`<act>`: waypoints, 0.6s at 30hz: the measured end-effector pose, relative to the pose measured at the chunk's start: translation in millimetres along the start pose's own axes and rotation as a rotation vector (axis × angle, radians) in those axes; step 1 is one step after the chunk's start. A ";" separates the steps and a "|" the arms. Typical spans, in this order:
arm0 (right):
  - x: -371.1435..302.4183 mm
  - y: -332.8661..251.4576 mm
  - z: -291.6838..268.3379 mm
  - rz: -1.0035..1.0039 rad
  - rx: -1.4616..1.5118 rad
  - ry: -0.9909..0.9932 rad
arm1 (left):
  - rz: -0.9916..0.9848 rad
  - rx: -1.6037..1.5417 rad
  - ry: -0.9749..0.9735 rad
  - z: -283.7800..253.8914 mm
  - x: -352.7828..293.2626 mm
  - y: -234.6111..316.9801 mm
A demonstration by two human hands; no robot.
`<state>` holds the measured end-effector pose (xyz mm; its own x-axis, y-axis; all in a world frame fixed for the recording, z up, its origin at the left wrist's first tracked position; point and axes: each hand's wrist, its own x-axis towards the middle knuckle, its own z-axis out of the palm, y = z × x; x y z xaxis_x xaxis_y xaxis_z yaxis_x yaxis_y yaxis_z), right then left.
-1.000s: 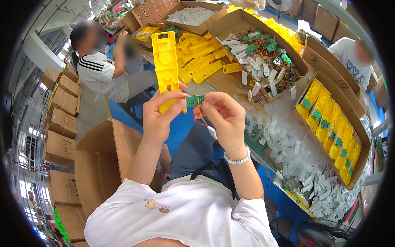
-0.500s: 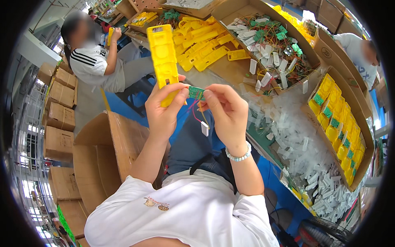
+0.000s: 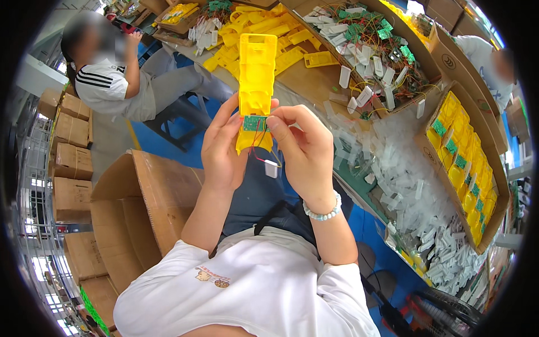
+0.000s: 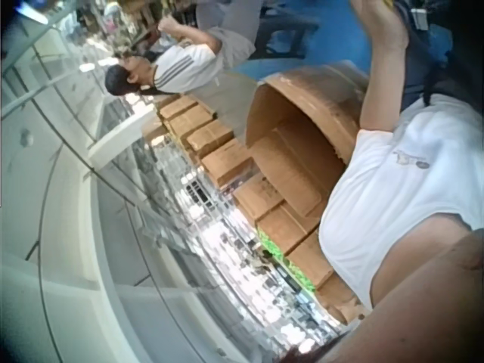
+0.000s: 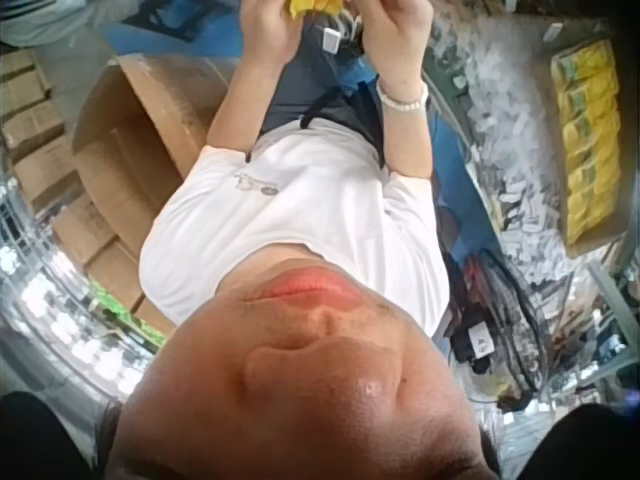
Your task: Assembling yellow plastic component housings with internal circuit boards and wiring at a factory workstation.
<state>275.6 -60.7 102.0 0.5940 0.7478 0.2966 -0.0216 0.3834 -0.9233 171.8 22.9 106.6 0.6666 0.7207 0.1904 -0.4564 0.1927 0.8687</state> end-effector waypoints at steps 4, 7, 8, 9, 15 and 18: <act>-1.2 2.4 -2.3 0.012 -0.055 0.019 | -0.010 -0.038 0.074 0.3 -2.2 -6.0; -3.5 1.8 -6.1 0.022 -0.074 -0.007 | -0.005 -0.066 0.075 6.4 -3.0 -4.1; -4.3 0.6 -8.5 0.019 -0.075 -0.028 | -0.009 -0.068 0.074 5.9 -3.2 -6.2; -5.1 -0.9 -10.6 0.014 -0.076 -0.048 | 0.001 -0.050 0.081 4.8 -3.4 -9.3; -6.6 -8.3 -20.8 0.043 0.022 -0.047 | 0.010 -0.063 0.063 9.4 -4.8 -16.8; -10.7 -7.9 -23.6 -0.091 -0.064 0.057 | 0.031 -0.045 0.093 15.2 -6.7 -19.1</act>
<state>288.4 -84.5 100.4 0.6358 0.6788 0.3673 0.0846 0.4118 -0.9073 185.0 4.3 95.6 0.5950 0.7853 0.1712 -0.5032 0.1978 0.8412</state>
